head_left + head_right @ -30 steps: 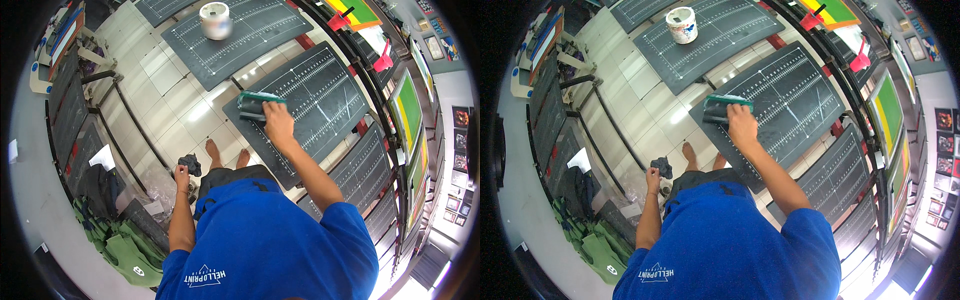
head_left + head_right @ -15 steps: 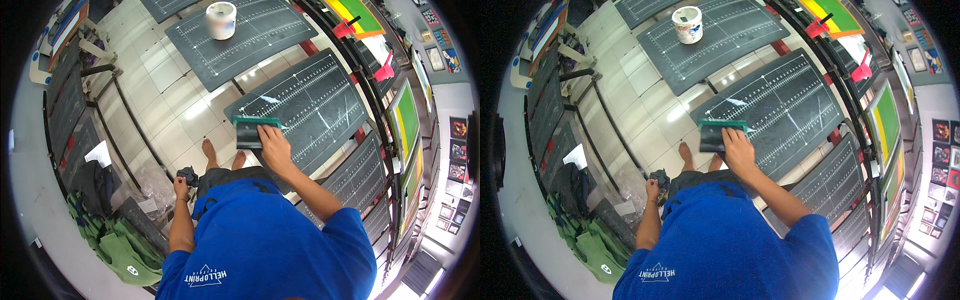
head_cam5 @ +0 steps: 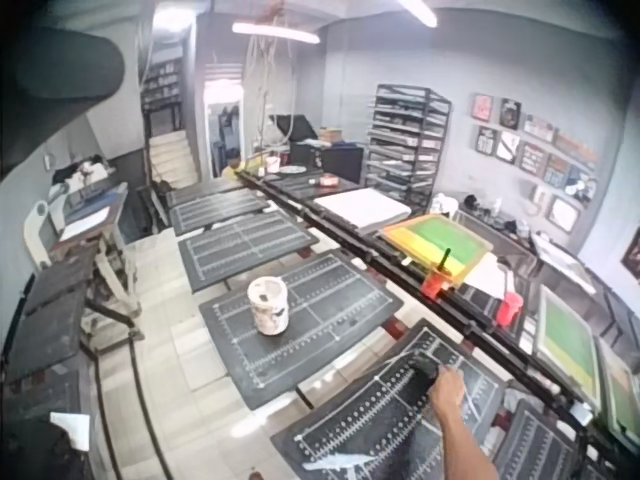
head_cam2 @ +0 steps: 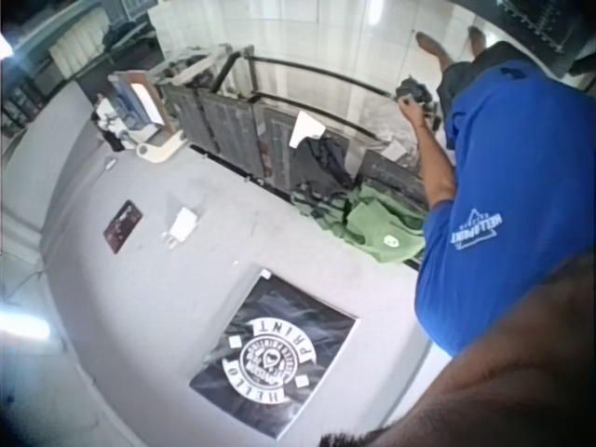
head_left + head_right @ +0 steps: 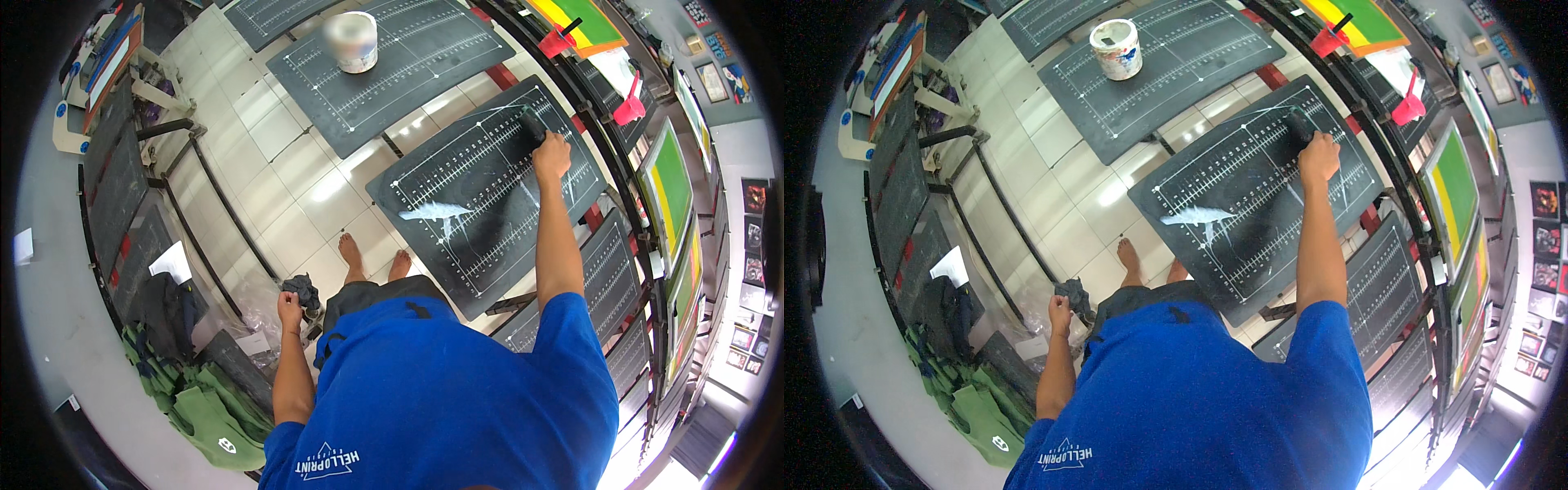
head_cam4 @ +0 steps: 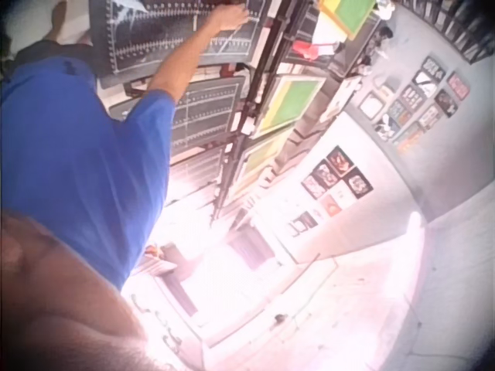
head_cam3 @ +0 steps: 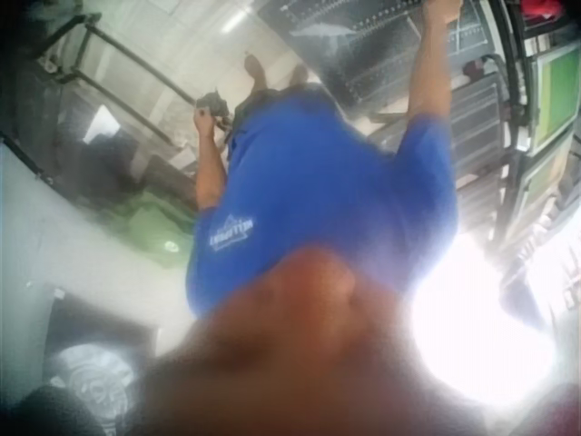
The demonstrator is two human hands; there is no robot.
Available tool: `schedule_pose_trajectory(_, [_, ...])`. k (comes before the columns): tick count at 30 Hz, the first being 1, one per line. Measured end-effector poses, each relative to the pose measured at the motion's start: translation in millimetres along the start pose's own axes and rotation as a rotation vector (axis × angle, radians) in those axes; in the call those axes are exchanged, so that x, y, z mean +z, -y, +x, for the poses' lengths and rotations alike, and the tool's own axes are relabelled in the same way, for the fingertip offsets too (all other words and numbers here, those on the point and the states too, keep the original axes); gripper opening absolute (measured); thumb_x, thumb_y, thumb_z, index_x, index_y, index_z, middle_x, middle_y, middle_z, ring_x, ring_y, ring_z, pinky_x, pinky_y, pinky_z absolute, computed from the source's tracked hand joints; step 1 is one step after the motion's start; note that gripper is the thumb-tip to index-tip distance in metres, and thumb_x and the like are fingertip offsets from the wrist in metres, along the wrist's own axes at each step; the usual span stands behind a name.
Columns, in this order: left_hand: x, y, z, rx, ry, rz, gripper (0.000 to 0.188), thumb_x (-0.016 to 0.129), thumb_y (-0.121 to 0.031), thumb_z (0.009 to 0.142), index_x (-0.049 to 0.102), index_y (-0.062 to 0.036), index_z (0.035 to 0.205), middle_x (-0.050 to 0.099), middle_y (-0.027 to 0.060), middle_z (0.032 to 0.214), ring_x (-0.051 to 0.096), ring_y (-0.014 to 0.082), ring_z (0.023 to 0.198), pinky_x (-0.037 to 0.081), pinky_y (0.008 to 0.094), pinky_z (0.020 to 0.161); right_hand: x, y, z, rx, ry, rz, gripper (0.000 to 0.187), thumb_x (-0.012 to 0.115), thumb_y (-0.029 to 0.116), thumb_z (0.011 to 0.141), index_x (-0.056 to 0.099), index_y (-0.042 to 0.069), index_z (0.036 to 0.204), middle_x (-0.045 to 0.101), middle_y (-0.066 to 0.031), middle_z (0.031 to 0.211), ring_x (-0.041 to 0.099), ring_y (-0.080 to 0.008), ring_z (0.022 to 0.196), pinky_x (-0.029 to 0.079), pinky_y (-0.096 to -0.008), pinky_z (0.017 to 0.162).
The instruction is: The person cleans a large black printing screen by scooping a white substance from a bucket with a squeegee and spreading it across the surface. They then use a cloth to wipe the screen and the floor, repeating the process of applying the substance and wiping it down.
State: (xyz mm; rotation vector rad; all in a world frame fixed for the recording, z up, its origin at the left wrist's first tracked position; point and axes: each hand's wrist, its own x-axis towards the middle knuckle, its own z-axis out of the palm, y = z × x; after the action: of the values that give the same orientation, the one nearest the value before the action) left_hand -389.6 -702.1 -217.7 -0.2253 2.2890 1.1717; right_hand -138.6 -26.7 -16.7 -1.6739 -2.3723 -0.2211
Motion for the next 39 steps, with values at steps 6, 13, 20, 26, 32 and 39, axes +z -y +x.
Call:
schedule_pose_trajectory(6, [-17.0,24.5,0.7,-0.013,-0.041,0.039,0.013,0.065,-0.012,0.094,0.056,-0.0068,0.086,0.052,0.0008,0.077,0.048,0.0124,0.072,0.044,0.0293,0.068,-12.1,44.8,-61.2,-0.062,0.074,-0.010,0.033,0.059,0.003,0.081,0.066,0.011,0.112,0.063,-0.0122,0.108,0.061,-0.0354,0.100,0.056,-0.0483,0.081])
schedule_pose_trajectory(13, [0.5,23.2,-2.9,0.005,-0.021,0.014,0.012,0.064,-0.011,0.095,0.055,-0.0072,0.088,0.053,0.0007,0.082,0.049,0.0115,0.070,0.044,0.0279,0.062,-37.8,21.5,-123.4,-0.260,0.144,0.126,0.047,0.062,0.000,0.077,0.062,0.010,0.123,0.061,-0.0107,0.120,0.057,-0.0315,0.114,0.056,-0.0440,0.088])
schedule_pose_trajectory(20, [-5.5,-0.5,-33.5,0.057,-0.042,0.011,0.012,0.062,-0.013,0.097,0.053,-0.0098,0.090,0.054,-0.0005,0.086,0.050,0.0099,0.068,0.047,0.0265,0.055,2.7,-43.6,35.6,0.250,0.060,-0.055,0.026,0.061,0.013,0.083,0.071,0.004,0.105,0.065,-0.0176,0.115,0.063,-0.0406,0.109,0.055,-0.0502,0.089])
schedule_pose_trajectory(26, [-5.3,17.2,-56.9,0.036,-0.009,0.001,0.012,0.062,-0.015,0.097,0.053,-0.0105,0.091,0.054,-0.0008,0.087,0.052,0.0094,0.073,0.048,0.0263,0.054,-1.3,65.0,7.5,-0.135,0.135,0.057,0.028,0.059,0.010,0.084,0.070,0.008,0.110,0.065,-0.0134,0.114,0.063,-0.0338,0.107,0.057,-0.0463,0.086])
schedule_pose_trajectory(32, [11.8,58.2,-44.6,0.133,0.028,0.049,0.013,0.064,-0.013,0.094,0.055,-0.0049,0.088,0.055,0.0032,0.085,0.054,0.0150,0.082,0.048,0.0320,0.074,-41.0,111.7,-154.4,-0.608,0.126,0.393,0.045,0.059,-0.002,0.079,0.062,0.009,0.122,0.062,-0.0050,0.117,0.058,-0.0284,0.112,0.056,-0.0399,0.087])
schedule_pose_trajectory(39, [47.1,61.8,-53.5,0.093,0.090,0.052,0.013,0.064,-0.014,0.094,0.056,-0.0049,0.089,0.058,0.0042,0.084,0.056,0.0148,0.080,0.048,0.0297,0.070,-105.1,53.8,-252.2,-0.880,0.342,0.376,0.062,0.065,-0.001,0.069,0.060,0.010,0.130,0.062,-0.0025,0.124,0.057,-0.0241,0.114,0.052,-0.0344,0.096])
